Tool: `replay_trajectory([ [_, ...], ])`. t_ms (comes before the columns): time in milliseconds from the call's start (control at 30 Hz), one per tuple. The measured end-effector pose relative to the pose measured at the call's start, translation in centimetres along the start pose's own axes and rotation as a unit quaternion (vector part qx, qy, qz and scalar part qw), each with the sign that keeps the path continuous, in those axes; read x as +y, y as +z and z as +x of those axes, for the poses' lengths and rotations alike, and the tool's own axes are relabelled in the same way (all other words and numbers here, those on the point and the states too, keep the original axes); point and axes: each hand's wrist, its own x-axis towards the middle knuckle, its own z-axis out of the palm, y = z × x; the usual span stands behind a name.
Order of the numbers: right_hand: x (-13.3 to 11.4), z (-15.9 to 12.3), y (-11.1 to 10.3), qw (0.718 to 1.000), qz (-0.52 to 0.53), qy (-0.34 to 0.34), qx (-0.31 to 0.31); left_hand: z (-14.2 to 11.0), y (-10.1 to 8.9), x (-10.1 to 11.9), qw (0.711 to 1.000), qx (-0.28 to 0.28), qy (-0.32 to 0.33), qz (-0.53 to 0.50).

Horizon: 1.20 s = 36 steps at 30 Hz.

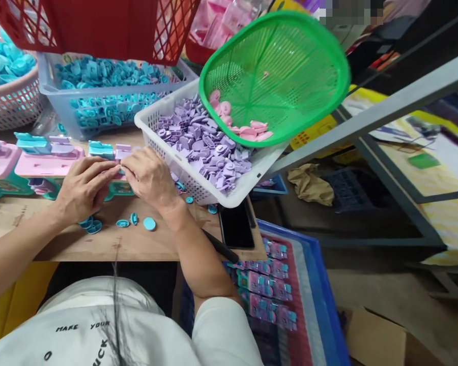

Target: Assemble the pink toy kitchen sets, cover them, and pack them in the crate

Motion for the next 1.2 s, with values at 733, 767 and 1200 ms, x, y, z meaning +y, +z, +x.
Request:
replay_trajectory([
  [733, -1.1, -1.7, 1.0, 0.995, 0.02, 0.088, 0.041, 1.1, -1.6, 0.7, 0.996, -0.074, -0.019, -0.046],
  [767, -1.4, -2.1, 0.9, 0.994, 0.016, 0.095, 0.056, 0.9, -2.0, 0.8, 0.996, -0.068, -0.011, -0.049],
  [1200, -4.8, -10.6, 0.3, 0.987, -0.059, 0.08, -0.123, -5.8, -3.8, 3.1, 0.996, 0.0, -0.079, -0.037],
])
